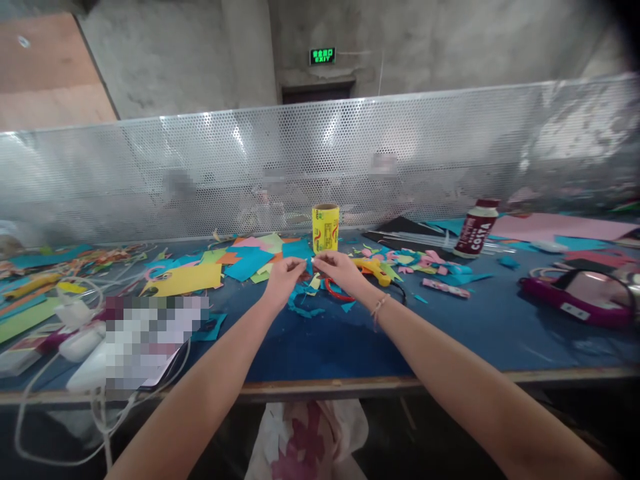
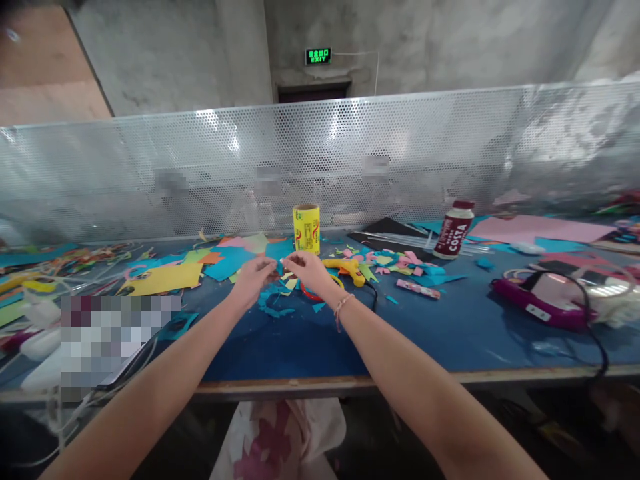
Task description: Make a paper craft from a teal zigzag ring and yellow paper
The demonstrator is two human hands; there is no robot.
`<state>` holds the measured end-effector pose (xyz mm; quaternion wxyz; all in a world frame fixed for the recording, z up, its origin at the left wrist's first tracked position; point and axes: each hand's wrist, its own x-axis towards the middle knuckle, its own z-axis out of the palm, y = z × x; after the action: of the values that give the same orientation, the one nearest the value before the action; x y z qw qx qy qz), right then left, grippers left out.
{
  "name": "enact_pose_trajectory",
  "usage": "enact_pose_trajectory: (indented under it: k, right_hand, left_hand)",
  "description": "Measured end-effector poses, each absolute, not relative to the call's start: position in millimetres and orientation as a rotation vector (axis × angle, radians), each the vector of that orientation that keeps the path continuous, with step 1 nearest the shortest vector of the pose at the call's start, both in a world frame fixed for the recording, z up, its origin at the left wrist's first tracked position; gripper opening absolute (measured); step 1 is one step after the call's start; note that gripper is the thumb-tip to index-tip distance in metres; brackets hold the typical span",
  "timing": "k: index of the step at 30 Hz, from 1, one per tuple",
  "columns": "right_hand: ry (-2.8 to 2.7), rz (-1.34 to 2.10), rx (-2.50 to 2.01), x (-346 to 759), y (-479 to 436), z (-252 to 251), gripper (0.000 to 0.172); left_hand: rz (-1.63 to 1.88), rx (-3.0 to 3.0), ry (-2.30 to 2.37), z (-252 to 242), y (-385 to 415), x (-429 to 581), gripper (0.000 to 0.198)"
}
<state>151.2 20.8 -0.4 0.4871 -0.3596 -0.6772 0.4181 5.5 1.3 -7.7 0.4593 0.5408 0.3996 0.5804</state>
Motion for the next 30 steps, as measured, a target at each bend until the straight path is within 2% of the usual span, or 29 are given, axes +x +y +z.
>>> enact_pose_trajectory:
  k: [7, 15, 22, 30]
  right_hand:
    - [-1.863, 0.546, -0.935, 151.4, 16.7, 1.7, 0.023]
    - [-1.968, 0.244, -0.869, 158.7, 14.3, 6.2, 0.021]
    - [-2.125, 0.033, -0.505, 161.9, 17.9, 2.6, 0.019]
    - [-2.038, -0.031, -0.525, 160.5, 19.4, 0.9, 0.011]
  left_hand:
    - [1.313, 1.416, 0.976, -6.6, -5.6, 7.6, 0.013]
    - [1.377, 1.483, 1.114, -2.0, -3.9, 2.7, 0.011]
    - [1.441, 1.127, 0.974, -0.5, -0.1, -0.7, 0.02]
    - [1.412, 1.057, 0.875, -0.7, -2.2, 2.0, 0.02]
